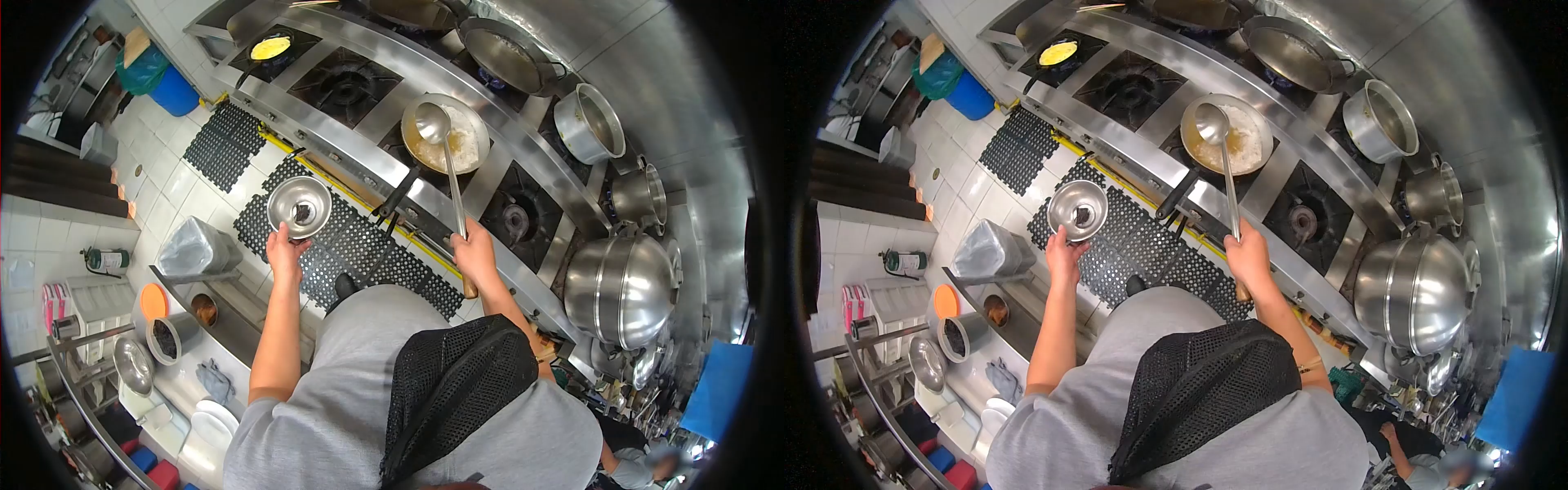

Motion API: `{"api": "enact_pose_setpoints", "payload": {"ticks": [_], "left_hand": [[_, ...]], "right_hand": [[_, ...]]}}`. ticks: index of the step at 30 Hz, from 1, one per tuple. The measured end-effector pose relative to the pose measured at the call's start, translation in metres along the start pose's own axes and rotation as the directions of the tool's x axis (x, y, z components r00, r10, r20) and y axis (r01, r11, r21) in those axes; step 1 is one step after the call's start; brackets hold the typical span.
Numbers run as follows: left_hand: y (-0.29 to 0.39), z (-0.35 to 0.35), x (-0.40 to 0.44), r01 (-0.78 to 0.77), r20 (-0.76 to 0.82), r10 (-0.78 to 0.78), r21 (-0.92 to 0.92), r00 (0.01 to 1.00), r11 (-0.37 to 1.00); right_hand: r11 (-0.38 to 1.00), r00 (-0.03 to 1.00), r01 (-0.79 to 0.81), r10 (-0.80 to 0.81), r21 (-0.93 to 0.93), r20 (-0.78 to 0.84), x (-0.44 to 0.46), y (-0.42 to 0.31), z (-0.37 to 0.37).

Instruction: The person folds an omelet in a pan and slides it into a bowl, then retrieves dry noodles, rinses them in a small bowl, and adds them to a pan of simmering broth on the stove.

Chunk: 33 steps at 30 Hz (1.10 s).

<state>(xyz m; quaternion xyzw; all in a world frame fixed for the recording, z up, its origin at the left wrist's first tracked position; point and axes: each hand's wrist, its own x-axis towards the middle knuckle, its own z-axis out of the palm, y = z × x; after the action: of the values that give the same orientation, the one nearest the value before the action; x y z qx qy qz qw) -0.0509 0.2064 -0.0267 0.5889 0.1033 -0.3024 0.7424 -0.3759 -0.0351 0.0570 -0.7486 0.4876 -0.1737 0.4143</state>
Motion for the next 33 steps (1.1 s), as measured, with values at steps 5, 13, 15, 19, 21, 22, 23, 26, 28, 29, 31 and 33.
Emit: {"api": "enact_pose_setpoints", "payload": {"ticks": [5, 13, 15, 19, 21, 22, 23, 26, 28, 29, 31, 33], "left_hand": [[0.006, 0.003, -0.005, -0.013, -0.024, 0.013, -0.016, 1.000, 1.000], [0.011, -0.003, -0.006, -0.007, -0.061, 0.005, -0.029, 0.998, 1.000], [0.010, -0.005, -0.004, 0.002, -0.071, -0.004, -0.025, 0.997, 1.000], [0.011, -0.005, -0.003, -0.005, -0.066, 0.004, -0.028, 0.998, 1.000], [0.012, -0.003, -0.004, -0.013, -0.061, 0.011, -0.031, 0.998, 0.999], [0.012, -0.003, -0.005, -0.013, -0.064, 0.011, -0.034, 0.998, 0.999], [0.013, -0.002, -0.005, -0.013, -0.066, 0.011, -0.037, 0.998, 0.999], [0.010, -0.004, -0.001, 0.003, -0.055, -0.005, -0.037, 0.998, 0.999], [0.009, -0.004, 0.000, 0.004, -0.058, -0.006, -0.041, 0.998, 0.999], [0.008, -0.003, 0.000, 0.004, -0.061, -0.007, -0.045, 0.998, 0.999], [0.008, 0.001, -0.002, -0.002, -0.070, -0.002, -0.050, 0.998, 0.999], [0.008, 0.005, -0.004, -0.008, -0.077, 0.004, -0.054, 0.997, 0.998]], "right_hand": [[0.998, 1.000, 0.005, -0.006, -0.063, -0.009, 0.006, -0.005, 0.009], [0.970, 0.993, 0.054, -0.078, -0.238, -0.093, 0.013, -0.018, 0.011], [0.980, 0.994, 0.009, -0.031, -0.198, -0.108, 0.015, -0.023, 0.009], [0.974, 0.997, -0.075, 0.068, -0.216, -0.040, 0.019, -0.038, -0.002], [0.973, 0.997, -0.081, 0.075, -0.214, -0.035, 0.020, -0.042, -0.006], [0.974, 0.997, -0.081, 0.075, -0.213, -0.035, 0.021, -0.039, -0.006], [0.972, 0.996, -0.081, 0.069, -0.222, -0.061, 0.023, -0.034, -0.007], [0.969, 0.993, -0.081, 0.060, -0.235, -0.099, 0.027, -0.028, -0.013], [0.967, 0.992, -0.083, 0.057, -0.240, -0.110, 0.027, -0.024, -0.018], [0.966, 0.989, -0.088, 0.054, -0.245, -0.141, 0.027, -0.022, -0.019], [0.964, 0.984, -0.092, 0.049, -0.251, -0.173, 0.025, -0.022, -0.024], [0.973, 0.986, -0.067, 0.032, -0.220, -0.162, 0.024, -0.027, -0.030]]}}
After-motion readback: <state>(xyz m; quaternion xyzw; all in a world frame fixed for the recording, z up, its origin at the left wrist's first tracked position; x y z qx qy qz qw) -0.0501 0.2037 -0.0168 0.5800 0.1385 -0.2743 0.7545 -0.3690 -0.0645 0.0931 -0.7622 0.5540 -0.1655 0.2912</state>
